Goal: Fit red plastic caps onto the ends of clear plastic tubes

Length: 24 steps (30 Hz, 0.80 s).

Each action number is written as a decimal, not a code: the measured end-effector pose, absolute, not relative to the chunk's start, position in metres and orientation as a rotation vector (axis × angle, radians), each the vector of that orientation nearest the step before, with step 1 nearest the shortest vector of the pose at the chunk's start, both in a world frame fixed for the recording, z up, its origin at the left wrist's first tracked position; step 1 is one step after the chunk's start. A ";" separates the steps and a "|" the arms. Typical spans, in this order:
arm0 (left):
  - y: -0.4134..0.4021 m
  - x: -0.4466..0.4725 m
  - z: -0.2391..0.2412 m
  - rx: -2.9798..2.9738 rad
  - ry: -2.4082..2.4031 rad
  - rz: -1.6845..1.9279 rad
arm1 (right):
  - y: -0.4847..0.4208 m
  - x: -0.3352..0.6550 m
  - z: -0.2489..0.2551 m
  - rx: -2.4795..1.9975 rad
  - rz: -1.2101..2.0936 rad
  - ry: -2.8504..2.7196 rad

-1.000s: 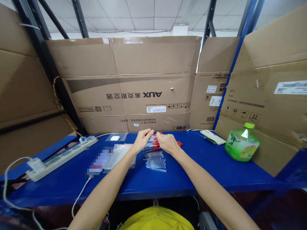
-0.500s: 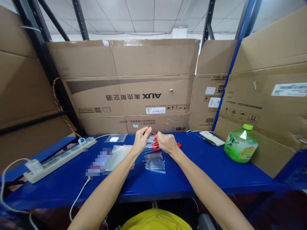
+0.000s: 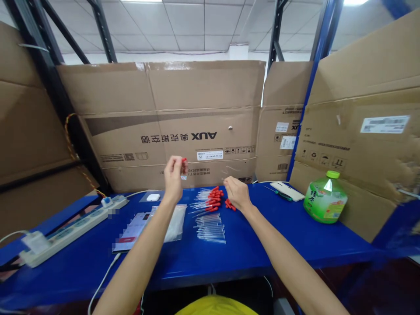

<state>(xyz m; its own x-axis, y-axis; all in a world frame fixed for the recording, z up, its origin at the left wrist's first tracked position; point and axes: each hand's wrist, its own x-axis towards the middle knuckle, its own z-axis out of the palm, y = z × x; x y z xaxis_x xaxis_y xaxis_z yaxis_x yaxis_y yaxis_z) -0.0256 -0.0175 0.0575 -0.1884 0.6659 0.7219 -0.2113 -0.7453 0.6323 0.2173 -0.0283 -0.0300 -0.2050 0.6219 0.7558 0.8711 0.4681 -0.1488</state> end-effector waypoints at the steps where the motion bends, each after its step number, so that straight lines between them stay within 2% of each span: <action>1: -0.015 -0.015 0.047 1.509 0.636 1.927 | -0.029 0.211 -0.030 -1.184 -0.366 -1.967; 4: -0.002 0.004 0.021 1.464 0.891 1.670 | -0.031 0.197 -0.030 -1.096 -0.237 -2.005; 7: 0.014 0.008 0.005 1.133 0.965 1.486 | -0.031 0.189 -0.033 -0.991 0.040 -2.032; 11: 0.023 0.005 -0.015 0.953 0.988 1.409 | -0.034 0.182 -0.042 -0.853 0.493 -2.107; 14: 0.021 0.006 -0.030 0.973 1.000 1.405 | -0.038 0.181 -0.048 -0.817 0.689 -2.174; 17: 0.016 0.010 -0.043 1.049 1.030 1.393 | -0.041 0.183 -0.052 -0.830 0.693 -2.251; 24: 0.013 0.014 -0.056 1.507 1.112 1.336 | -0.036 0.188 -0.061 -0.956 0.429 -2.406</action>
